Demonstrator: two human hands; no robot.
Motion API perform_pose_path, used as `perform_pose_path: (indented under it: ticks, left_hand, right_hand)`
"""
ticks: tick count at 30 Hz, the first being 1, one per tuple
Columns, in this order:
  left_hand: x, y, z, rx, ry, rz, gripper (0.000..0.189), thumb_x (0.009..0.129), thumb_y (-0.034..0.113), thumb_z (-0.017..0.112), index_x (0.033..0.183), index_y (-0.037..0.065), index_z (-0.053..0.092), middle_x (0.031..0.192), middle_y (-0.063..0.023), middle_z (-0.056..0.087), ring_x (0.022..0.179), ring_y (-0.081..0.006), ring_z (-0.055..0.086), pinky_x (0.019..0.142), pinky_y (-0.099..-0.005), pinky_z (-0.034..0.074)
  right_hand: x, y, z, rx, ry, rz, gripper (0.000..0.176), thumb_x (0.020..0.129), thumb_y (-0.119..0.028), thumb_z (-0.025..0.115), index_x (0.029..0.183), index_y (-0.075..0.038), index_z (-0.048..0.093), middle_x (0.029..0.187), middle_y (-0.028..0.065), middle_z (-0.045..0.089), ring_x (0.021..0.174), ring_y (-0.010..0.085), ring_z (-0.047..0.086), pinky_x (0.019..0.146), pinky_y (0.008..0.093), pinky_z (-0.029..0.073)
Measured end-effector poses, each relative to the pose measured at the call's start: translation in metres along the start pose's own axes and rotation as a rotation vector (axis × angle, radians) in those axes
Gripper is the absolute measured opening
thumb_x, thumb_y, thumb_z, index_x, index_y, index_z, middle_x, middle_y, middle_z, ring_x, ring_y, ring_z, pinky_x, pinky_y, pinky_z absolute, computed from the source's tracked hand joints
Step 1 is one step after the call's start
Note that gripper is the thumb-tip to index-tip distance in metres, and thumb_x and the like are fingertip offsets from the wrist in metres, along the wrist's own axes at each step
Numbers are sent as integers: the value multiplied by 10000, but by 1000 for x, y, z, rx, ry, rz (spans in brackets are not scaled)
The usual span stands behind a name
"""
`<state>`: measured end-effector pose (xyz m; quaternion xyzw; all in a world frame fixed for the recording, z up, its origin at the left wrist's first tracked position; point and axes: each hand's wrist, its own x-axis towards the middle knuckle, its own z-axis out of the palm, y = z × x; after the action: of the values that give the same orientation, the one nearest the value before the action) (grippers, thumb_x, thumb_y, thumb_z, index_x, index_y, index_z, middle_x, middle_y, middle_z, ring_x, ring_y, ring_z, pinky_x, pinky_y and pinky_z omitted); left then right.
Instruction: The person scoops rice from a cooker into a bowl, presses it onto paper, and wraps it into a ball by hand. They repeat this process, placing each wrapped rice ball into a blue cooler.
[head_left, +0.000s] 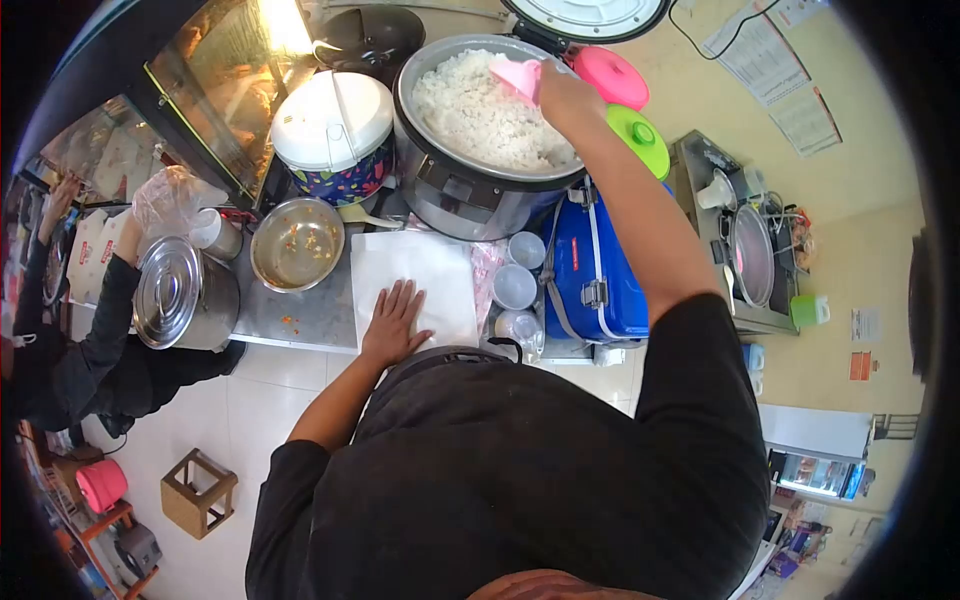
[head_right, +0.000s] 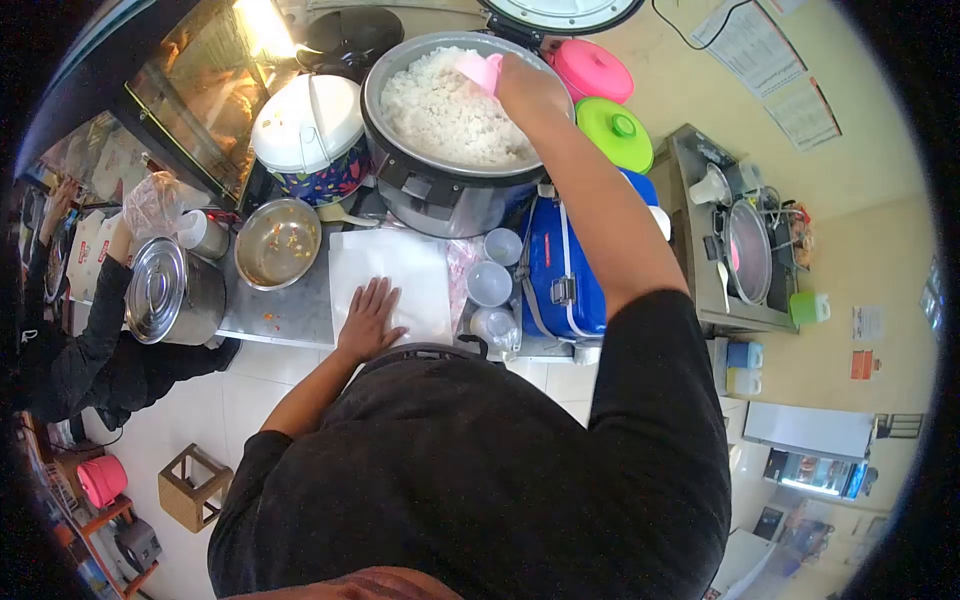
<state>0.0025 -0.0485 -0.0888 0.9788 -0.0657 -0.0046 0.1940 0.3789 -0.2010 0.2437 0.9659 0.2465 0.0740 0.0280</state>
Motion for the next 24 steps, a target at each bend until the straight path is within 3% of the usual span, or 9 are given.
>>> perform_pose_path:
  ticks: [3,10,15,18,21,22,24]
  left_hand:
    - [4,-3,-2,-14,29,-1,837,1010,616,508,1635,89,328,1713,-195,248,1607,-373,157,1298,-548,97]
    - [0,3,-2,-46,62,-17,834,996,624,529,1619,94,361,1702,-183,281,1602,-363,183,1297,-543,121]
    - [1,3,-8,-26,56,-12,822,999,617,530,1617,99,368,1695,-177,300,1598,-360,195,1296,-542,131]
    - [1,3,-6,-17,71,-6,814,1004,611,530,1615,98,370,1692,-178,304,1597,-361,198,1295,-543,133]
    - [1,3,-7,-37,58,-15,808,1006,606,532,1613,97,375,1694,-181,299,1598,-366,194,1295,-546,130]
    - [1,3,-7,-35,52,-15,810,1005,612,529,1612,97,378,1693,-183,298,1597,-367,195,1294,-548,129]
    - [2,3,-6,-33,47,-17,816,1002,623,523,1609,96,382,1692,-187,298,1597,-370,198,1293,-553,129]
  right_hand:
    - [30,-7,20,-61,-114,-103,295,1014,-164,499,1290,-65,533,1120,240,740,1040,425,729,841,543,578]
    - [-13,-32,13,-224,-469,-468,358,971,-187,604,1307,-64,594,1156,200,742,1084,370,730,887,498,579]
    - [6,2,12,-73,-667,-606,391,904,-174,679,1277,-69,624,1129,218,738,1002,378,732,839,460,571]
    - [24,27,2,36,-627,-818,351,903,-177,678,1235,-69,639,1118,228,735,959,381,730,812,460,557]
    - [29,33,-21,201,-991,-372,312,918,-198,684,1196,-62,644,1113,237,731,932,404,724,785,469,550]
    - [28,35,-32,288,-980,-402,396,929,-227,695,1276,-62,599,1123,247,727,926,427,726,760,490,547]
    - [31,50,9,283,-433,-466,457,955,-223,657,1365,-62,537,1127,255,725,934,431,731,760,508,553]
